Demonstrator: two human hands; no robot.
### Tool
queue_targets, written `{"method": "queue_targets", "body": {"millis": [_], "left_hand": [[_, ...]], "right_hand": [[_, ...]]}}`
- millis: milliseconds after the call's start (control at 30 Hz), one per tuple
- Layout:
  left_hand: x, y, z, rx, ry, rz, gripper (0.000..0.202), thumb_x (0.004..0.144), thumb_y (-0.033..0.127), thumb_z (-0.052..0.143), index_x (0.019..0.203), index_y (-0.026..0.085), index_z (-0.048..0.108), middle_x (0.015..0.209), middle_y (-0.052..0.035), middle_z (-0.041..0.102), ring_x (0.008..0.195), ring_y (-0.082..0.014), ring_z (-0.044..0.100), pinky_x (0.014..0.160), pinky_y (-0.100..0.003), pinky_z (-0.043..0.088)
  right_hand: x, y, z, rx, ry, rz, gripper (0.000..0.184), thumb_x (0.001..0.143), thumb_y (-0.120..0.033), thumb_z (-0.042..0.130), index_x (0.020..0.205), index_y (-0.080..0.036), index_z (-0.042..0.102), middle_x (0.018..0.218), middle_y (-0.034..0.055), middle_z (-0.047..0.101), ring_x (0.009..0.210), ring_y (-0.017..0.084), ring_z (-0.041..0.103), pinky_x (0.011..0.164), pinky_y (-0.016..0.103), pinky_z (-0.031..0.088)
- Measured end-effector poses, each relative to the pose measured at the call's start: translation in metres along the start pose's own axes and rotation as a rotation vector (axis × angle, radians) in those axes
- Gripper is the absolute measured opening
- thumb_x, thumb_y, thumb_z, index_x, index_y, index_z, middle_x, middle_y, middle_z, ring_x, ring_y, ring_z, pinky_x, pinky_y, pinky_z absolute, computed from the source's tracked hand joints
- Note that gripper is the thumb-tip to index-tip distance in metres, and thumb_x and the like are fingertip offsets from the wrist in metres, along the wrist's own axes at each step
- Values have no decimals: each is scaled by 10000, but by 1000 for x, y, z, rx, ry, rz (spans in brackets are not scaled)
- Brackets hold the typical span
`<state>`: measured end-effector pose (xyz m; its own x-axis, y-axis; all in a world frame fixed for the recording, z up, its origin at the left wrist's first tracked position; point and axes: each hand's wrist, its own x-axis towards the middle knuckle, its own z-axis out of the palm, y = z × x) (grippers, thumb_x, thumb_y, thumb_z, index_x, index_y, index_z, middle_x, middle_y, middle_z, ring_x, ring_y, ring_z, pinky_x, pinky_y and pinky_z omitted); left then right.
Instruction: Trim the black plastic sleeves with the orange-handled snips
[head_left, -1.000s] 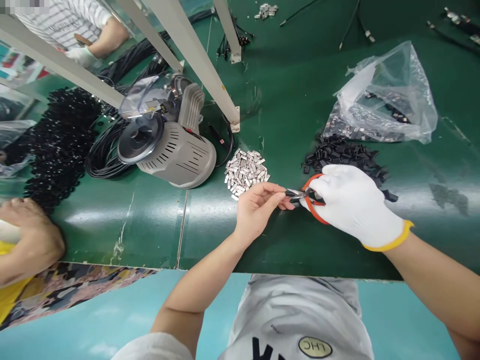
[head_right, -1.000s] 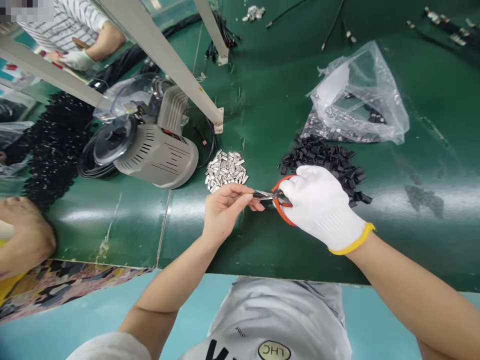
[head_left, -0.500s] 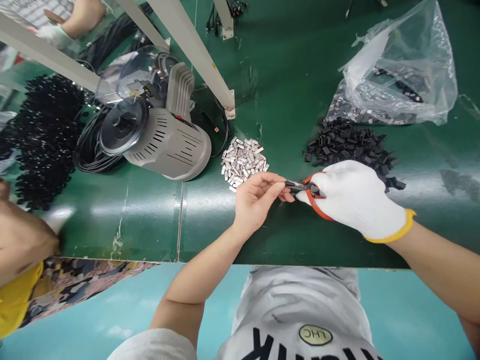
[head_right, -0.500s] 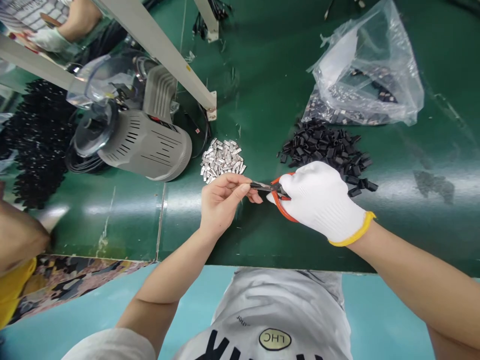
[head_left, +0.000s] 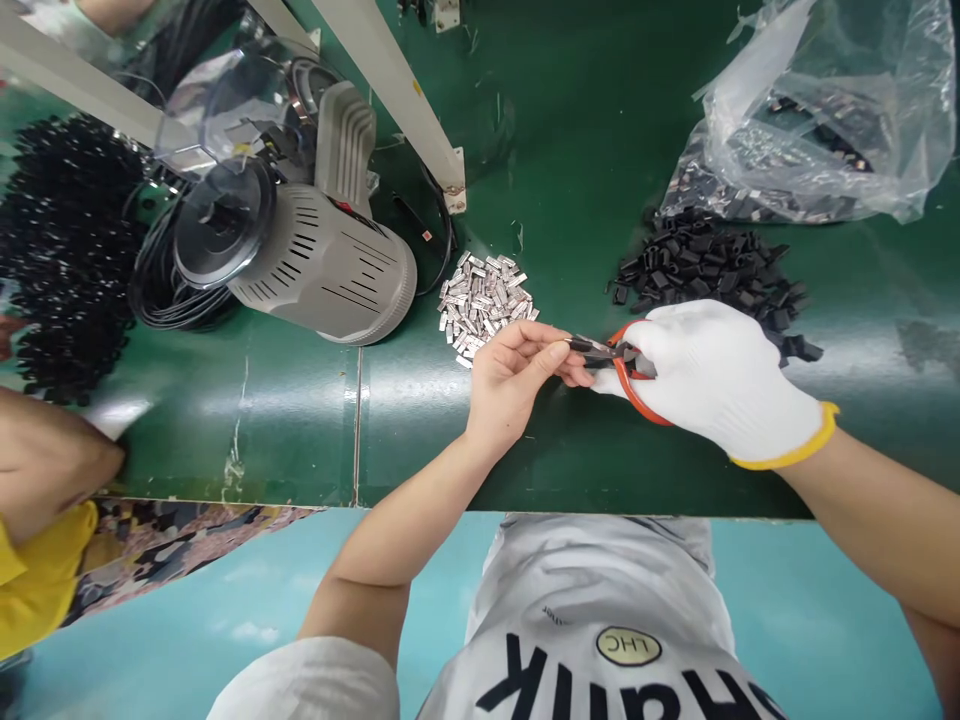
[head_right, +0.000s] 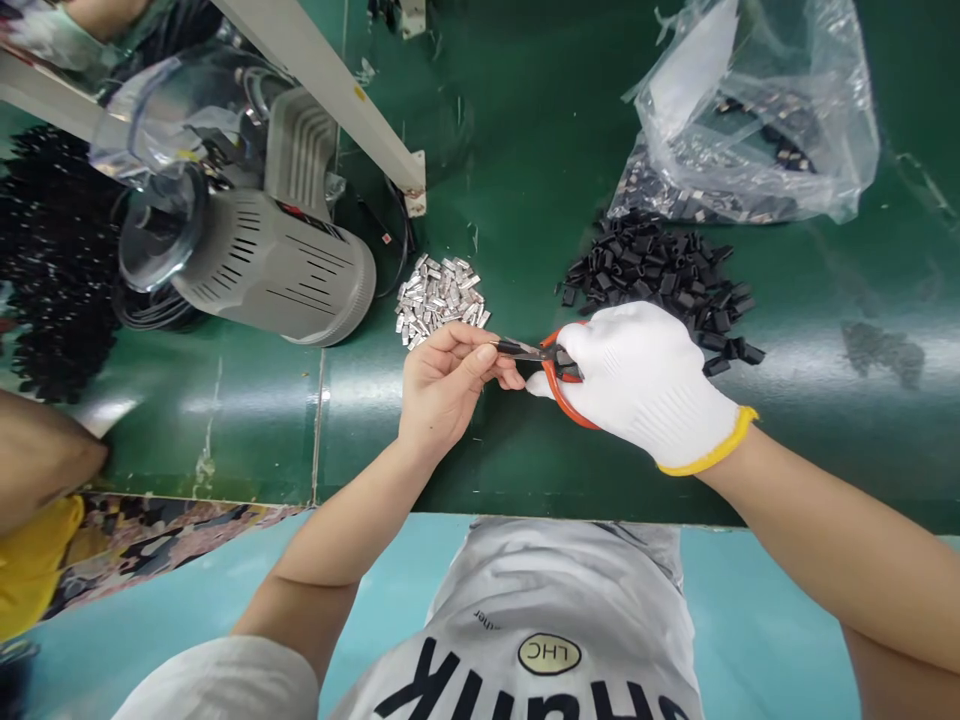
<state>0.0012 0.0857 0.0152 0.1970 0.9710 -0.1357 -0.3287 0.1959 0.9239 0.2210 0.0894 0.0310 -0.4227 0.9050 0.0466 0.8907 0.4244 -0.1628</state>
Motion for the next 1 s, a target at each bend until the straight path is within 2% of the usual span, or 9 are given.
{"method": "queue_targets", "body": {"millis": [133, 333, 633, 767, 867, 1000], "left_hand": [[0, -3, -3, 64, 18, 61, 181, 901, 317, 817, 945, 170, 722, 808, -16, 765, 685, -140, 757, 677, -256, 593], [-1, -4, -1, 76, 46, 88, 185, 894, 328, 825, 956, 178, 736, 859, -26, 769, 747, -133, 758, 772, -270, 617], [-7, -9, 4, 61, 68, 193, 138, 920, 288, 793, 958, 183, 712, 918, -31, 727, 796, -153, 757, 805, -327, 647], [-7, -7, 4, 58, 105, 224, 148, 917, 290, 796, 947, 185, 696, 934, -21, 702, 766, -136, 752, 789, -308, 636], [-5, -6, 3, 48, 98, 206, 160, 910, 291, 803, 942, 183, 690, 925, -15, 703, 748, -134, 756, 776, -296, 627], [-6, -7, 5, 51, 24, 119, 194, 904, 328, 811, 940, 186, 685, 897, -19, 730, 763, -147, 760, 774, -300, 627]], "right_hand": [[2, -1, -4, 18, -17, 2, 538, 895, -735, 591, 838, -200, 617, 744, 48, 581, 764, 180, 472, 700, 314, 228], [1, -4, -8, 7, 18, -27, 481, 898, -692, 624, 874, -212, 629, 788, 38, 614, 807, 212, 530, 775, 338, 300], [2, -7, -13, 35, 5, -8, 489, 902, -696, 610, 913, -210, 658, 833, 53, 657, 838, 236, 585, 793, 350, 327], [1, -5, -13, 44, 5, 26, 541, 920, -727, 557, 938, -201, 680, 824, 67, 670, 809, 232, 596, 761, 343, 314], [1, -3, -14, 38, 25, 44, 589, 926, -756, 514, 942, -196, 697, 805, 77, 668, 785, 227, 594, 743, 338, 297], [3, -4, -15, 59, -19, -1, 606, 926, -761, 500, 902, -186, 689, 823, 85, 676, 808, 232, 591, 755, 342, 311]]}}
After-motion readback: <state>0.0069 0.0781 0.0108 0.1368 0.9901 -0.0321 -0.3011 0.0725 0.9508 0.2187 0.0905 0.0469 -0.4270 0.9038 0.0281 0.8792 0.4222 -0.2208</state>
